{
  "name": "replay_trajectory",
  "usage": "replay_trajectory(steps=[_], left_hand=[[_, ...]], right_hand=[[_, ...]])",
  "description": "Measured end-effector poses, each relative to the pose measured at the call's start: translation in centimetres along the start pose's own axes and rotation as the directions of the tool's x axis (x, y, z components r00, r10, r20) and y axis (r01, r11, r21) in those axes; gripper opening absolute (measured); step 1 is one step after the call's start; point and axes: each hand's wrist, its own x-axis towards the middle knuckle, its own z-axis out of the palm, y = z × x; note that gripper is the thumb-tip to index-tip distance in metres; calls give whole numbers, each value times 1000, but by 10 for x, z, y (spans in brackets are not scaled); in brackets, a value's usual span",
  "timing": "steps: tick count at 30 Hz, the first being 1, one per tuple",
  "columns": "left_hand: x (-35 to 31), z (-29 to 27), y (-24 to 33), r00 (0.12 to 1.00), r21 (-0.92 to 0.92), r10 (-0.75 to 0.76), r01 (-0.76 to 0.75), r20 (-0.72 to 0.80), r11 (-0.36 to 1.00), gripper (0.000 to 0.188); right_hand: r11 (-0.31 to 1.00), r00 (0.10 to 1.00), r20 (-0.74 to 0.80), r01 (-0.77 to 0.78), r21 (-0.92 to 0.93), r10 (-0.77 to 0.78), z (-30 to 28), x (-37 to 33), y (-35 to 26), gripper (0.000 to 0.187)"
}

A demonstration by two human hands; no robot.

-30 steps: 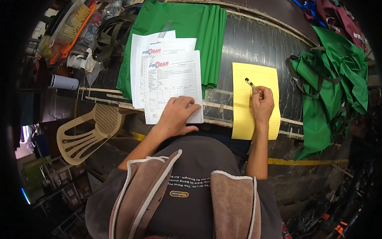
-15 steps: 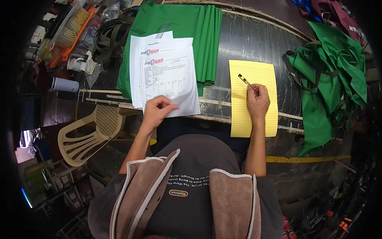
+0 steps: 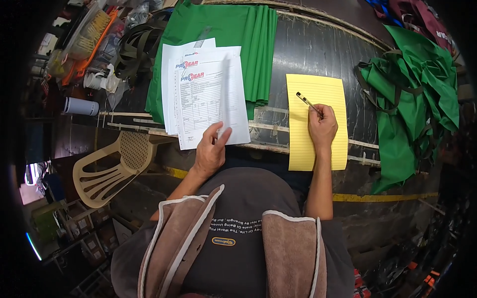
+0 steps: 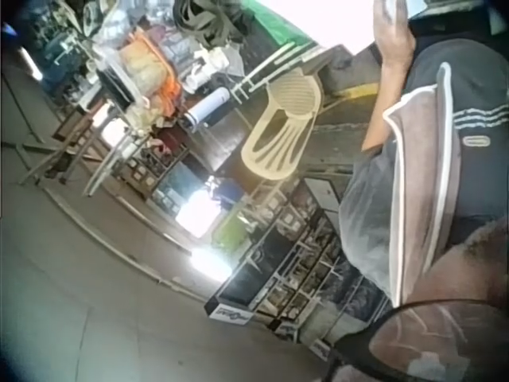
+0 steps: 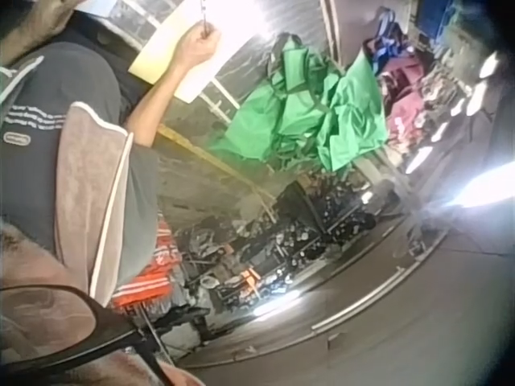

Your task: Reviewing manufacturing production orders and writing notes or drawing lines on a yellow notepad using a ruler and pen.

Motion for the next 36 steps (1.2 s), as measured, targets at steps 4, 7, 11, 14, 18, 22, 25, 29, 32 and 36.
replay_trajectory(steps=[4, 7, 11, 14, 18, 22, 25, 29, 32, 36], left_hand=[[5, 2, 6, 999, 8, 18, -18, 39, 1000, 72], [15, -5, 4, 992, 102, 102, -109, 70, 989, 64], [16, -5, 10, 987, 126, 101, -116, 121, 985, 63], [16, 0, 29, 996, 83, -20, 12, 87, 996, 63], [12, 7, 35, 997, 47, -81, 81, -3, 996, 59], [5, 11, 21, 1000, 127, 20, -21, 9, 992, 52], [14, 8, 29, 995, 120, -34, 23, 92, 993, 43], [18, 12, 33, 997, 77, -23, 17, 69, 997, 43], [15, 13, 24, 999, 101, 1, -5, 39, 995, 29], [23, 15, 20, 994, 52, -47, 53, -103, 997, 13]], right_hand=[[1000, 1000, 1, -6, 7, 6, -1, 0, 2, 14], [999, 1000, 6, 24, -38, -23, -3, -1, 0, 14], [995, 998, 24, 53, -79, -51, -4, 0, 0, 12], [993, 997, 27, 68, -96, -66, -3, -1, -2, 11], [994, 998, 22, 64, -87, -62, -1, -2, -3, 10], [995, 997, 24, 70, -75, -68, -2, -1, -5, 11], [992, 997, 15, 71, -103, -70, -2, -1, -2, 11], [989, 995, -19, 93, -112, -96, -1, 2, 2, 12], [988, 997, -6, 73, -134, -74, -2, -2, -1, 14], [984, 995, -20, 96, -151, -100, -2, 0, -4, 15]])
